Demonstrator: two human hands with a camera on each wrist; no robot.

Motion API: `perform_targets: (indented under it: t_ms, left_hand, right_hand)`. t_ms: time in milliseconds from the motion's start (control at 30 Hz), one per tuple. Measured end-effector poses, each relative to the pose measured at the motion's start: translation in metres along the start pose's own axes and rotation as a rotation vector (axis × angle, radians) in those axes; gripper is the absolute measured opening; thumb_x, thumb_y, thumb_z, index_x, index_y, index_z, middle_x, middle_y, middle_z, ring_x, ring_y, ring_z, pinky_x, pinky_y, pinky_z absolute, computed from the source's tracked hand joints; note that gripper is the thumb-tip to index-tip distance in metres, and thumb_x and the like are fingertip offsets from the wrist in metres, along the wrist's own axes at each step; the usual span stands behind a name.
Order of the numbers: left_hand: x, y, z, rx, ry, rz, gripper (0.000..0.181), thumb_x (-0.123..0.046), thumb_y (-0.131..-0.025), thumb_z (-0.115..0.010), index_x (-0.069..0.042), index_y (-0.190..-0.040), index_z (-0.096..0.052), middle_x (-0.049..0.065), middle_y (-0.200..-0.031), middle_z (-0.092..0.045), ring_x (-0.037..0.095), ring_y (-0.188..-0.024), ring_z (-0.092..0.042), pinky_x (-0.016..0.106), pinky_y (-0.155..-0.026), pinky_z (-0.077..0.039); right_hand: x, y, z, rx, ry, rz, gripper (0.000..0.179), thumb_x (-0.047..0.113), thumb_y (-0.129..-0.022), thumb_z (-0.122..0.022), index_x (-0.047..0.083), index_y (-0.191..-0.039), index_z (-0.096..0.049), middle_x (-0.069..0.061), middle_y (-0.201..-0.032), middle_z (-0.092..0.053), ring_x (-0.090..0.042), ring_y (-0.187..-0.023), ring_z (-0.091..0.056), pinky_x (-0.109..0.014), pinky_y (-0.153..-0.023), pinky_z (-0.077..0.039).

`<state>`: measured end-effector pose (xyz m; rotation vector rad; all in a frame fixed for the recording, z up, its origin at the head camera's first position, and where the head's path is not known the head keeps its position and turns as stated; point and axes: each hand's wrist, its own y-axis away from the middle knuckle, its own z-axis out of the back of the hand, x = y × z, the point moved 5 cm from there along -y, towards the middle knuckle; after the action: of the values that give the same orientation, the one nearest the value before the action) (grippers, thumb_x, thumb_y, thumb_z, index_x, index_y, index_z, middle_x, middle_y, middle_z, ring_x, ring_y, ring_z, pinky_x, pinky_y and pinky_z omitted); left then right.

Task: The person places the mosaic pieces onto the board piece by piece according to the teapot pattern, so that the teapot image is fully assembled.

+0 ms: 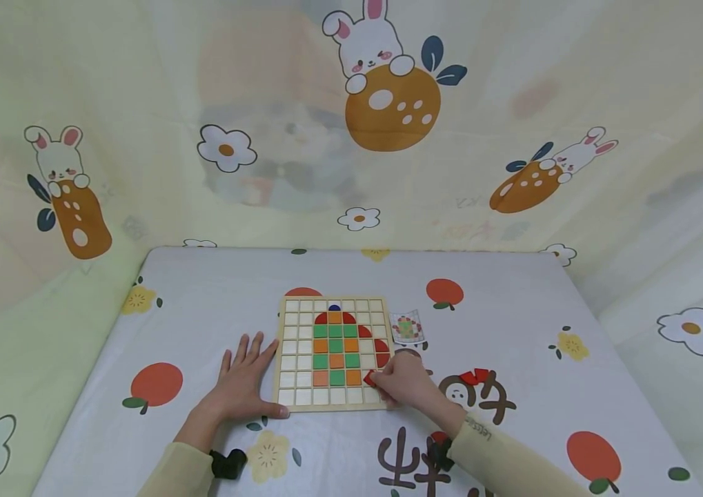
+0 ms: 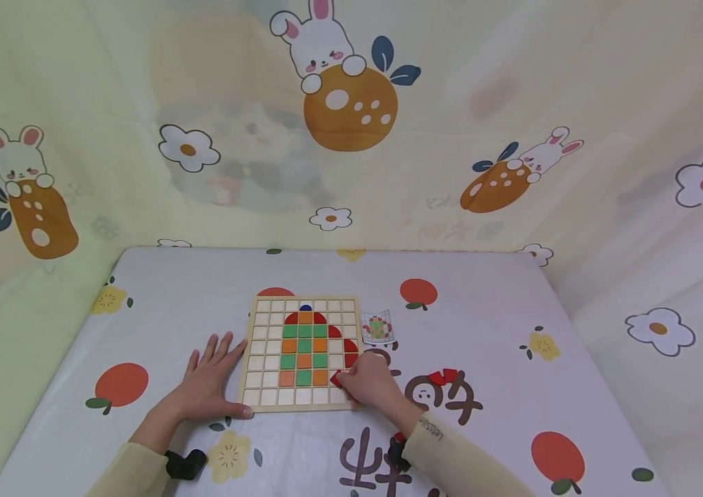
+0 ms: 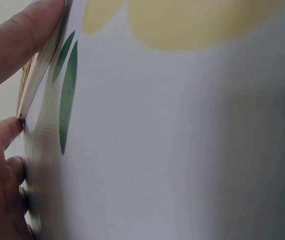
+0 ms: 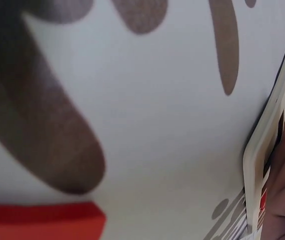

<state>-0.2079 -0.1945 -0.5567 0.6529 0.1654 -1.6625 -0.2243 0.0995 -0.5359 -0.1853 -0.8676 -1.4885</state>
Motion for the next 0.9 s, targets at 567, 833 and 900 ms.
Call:
perform_targets:
  t_ms: [567,833,900]
  left_hand:
    - [0.002,0.001,0.000,0.000,-0.005,-0.010,0.126,-0.058,-0.062,-0.090,-0.014,-0.163,-0.028,0.019,-0.172,-0.011,0.045,-0.159,0.004,0.071,-0.123,0.001]
    - [0.001,0.001,0.001,0.000,-0.006,-0.008,0.126,-0.058,-0.062,-0.090,-0.014,-0.163,-0.028,0.019,-0.172,-0.010,0.045,-0.159,0.004,0.071,-0.123,0.001]
    - [0.001,0.001,0.001,0.001,-0.004,-0.009,0.126,-0.058,-0.061,-0.090,-0.014,-0.163,-0.028,0.019,-0.172,-0.010,0.045,-0.159,0.004,0.072,-0.123,0.001]
  right_hand:
    - [-0.003,0.005,0.004,-0.114,0.052,0.099,0.015,0.023,-0.090,-0.078,0.009,-0.095,-0.074,0.002,-0.061,-0.057,-0.012,-0.053,-0.052,-0.023,-0.048,-0.038]
    - [0.001,0.009,-0.001,-0.103,0.092,0.190,0.034,0.018,-0.085,-0.084,0.009,-0.115,-0.072,0.005,-0.071,-0.057,-0.012,-0.061,-0.049,-0.022,-0.051,-0.035]
    - [0.001,0.009,-0.002,-0.108,0.093,0.184,0.032,0.018,-0.085,-0.084,0.010,-0.113,-0.072,0.004,-0.071,-0.057,-0.012,-0.061,-0.049,-0.022,-0.051,-0.035]
